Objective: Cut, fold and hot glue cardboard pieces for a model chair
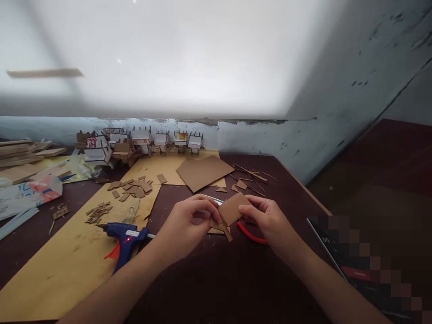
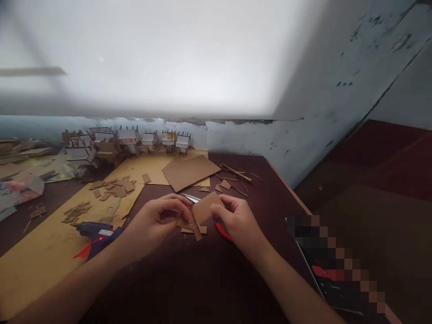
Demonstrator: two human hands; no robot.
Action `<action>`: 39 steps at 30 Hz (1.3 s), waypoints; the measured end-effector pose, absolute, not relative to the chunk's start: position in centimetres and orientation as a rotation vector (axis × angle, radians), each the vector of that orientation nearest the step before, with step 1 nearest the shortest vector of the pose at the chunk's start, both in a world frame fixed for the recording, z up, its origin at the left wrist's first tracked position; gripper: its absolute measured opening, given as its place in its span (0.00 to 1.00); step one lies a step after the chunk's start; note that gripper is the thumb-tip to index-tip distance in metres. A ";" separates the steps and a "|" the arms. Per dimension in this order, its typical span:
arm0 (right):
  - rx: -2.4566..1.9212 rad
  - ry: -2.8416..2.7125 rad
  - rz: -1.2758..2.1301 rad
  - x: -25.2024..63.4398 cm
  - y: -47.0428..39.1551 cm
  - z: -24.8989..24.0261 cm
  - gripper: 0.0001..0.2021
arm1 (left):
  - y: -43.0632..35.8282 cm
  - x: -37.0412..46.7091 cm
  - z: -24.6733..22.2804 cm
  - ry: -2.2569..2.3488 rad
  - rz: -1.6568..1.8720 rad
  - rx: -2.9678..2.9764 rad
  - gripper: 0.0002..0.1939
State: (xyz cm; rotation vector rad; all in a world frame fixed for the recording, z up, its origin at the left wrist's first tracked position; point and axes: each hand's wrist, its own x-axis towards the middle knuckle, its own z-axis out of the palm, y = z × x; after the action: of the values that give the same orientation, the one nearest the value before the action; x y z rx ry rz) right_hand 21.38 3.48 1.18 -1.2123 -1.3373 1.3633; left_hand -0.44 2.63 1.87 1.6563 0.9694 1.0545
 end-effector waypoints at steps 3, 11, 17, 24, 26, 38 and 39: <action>-1.207 -1.386 1.329 21.1 3.0 1.4 0.07 | 2.7 -0.2 1.5 0.980 1.085 1.666 0.11; -1.167 -1.408 1.236 20.7 2.7 0.9 0.07 | 2.8 -0.5 1.2 1.020 1.089 1.677 0.10; -1.134 -1.437 1.258 20.4 2.3 1.4 0.08 | 3.0 -0.6 0.9 1.026 1.089 1.715 0.11; -1.135 -1.430 1.261 20.4 2.4 1.5 0.08 | 3.0 -0.8 0.6 1.090 1.081 1.774 0.12; -1.125 -1.442 1.262 20.3 2.3 1.5 0.08 | 3.0 -0.8 0.8 1.082 1.066 1.798 0.12; -1.159 -1.432 1.343 20.4 2.4 1.4 0.08 | 3.0 -1.2 1.2 1.132 0.965 1.854 0.11; -1.171 -1.423 1.380 20.4 2.4 1.1 0.12 | 3.0 -1.5 1.3 1.142 0.912 1.867 0.11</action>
State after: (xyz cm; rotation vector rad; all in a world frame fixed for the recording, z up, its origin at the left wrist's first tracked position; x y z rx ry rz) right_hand 20.38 2.45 1.10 -1.1705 -1.4227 1.3800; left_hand -1.46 3.04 1.31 1.8666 1.1416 0.9120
